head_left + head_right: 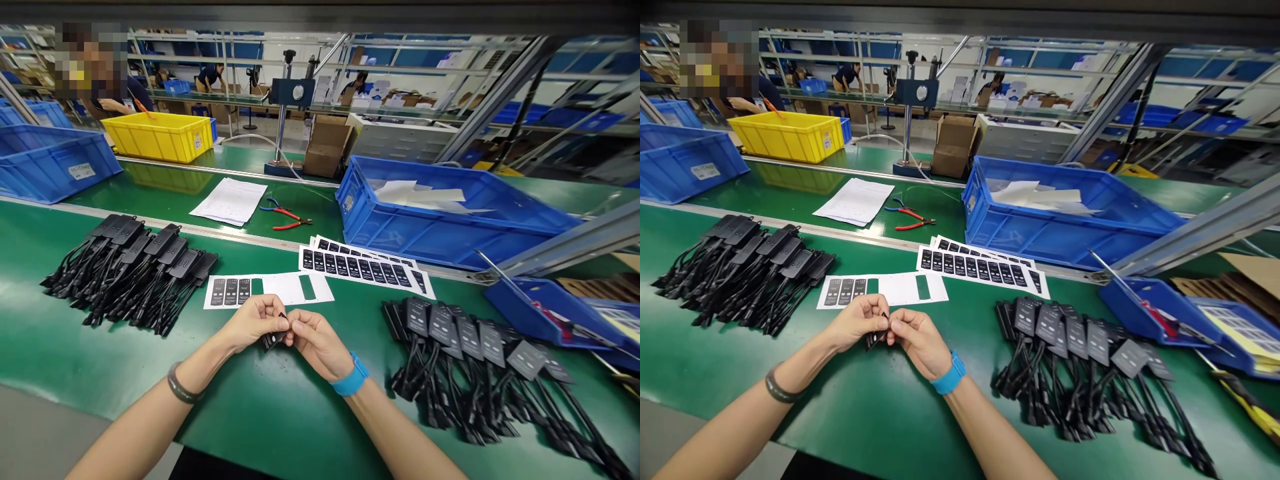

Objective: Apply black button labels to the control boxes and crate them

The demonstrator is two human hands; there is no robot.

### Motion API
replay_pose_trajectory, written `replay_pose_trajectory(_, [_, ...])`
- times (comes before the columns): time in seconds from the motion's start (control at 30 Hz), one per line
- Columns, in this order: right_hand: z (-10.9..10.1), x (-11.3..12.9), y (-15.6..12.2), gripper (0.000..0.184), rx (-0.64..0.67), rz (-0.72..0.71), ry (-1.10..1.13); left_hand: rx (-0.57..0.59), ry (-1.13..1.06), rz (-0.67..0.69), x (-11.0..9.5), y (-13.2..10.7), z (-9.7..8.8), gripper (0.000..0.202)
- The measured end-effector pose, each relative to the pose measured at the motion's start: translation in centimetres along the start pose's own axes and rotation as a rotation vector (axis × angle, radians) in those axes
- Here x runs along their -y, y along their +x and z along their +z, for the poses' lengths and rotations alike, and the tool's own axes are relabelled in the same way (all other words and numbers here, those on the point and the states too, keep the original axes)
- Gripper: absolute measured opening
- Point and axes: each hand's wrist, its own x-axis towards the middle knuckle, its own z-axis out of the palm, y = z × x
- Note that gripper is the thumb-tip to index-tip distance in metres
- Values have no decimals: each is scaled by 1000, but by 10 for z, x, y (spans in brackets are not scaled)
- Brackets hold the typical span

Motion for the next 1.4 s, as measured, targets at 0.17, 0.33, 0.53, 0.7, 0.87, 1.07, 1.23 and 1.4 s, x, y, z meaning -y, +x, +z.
replay_pose_trajectory(0.17, [0, -1, 0, 29, -9, 11, -30, -5, 38, 4, 2, 1, -2, 39])
replay_pose_trajectory(0.33, [1, 1, 1, 28, -51, -45, -99, -51, 150, 53, 2, 1, -3, 40])
replay_pose_trajectory(0.53, [-6, -3, 10, 34, -232, -199, -285, -343, 749, 339, 2, 0, -3, 27])
replay_pose_trajectory(0.7, [-13, -7, 15, 37, -276, -225, -315, -265, 523, 220, 5, 2, 0, 44])
replay_pose_trajectory(0.87, [-12, -11, 14, 34, -369, -233, -183, -330, 61, 206, -2, 4, -7, 45])
replay_pose_trajectory(1.07, [-28, 44, 36, 25, -600, -440, 49, -369, -176, 273, -18, 2, -16, 43])
replay_pose_trajectory(1.23, [-67, 175, 76, 20, -745, -690, 54, -399, -23, 238, -16, 2, -13, 50])
replay_pose_trajectory(1.4, [-70, 212, 74, 16, -754, -684, -7, -420, 368, 324, -4, 3, -14, 50])
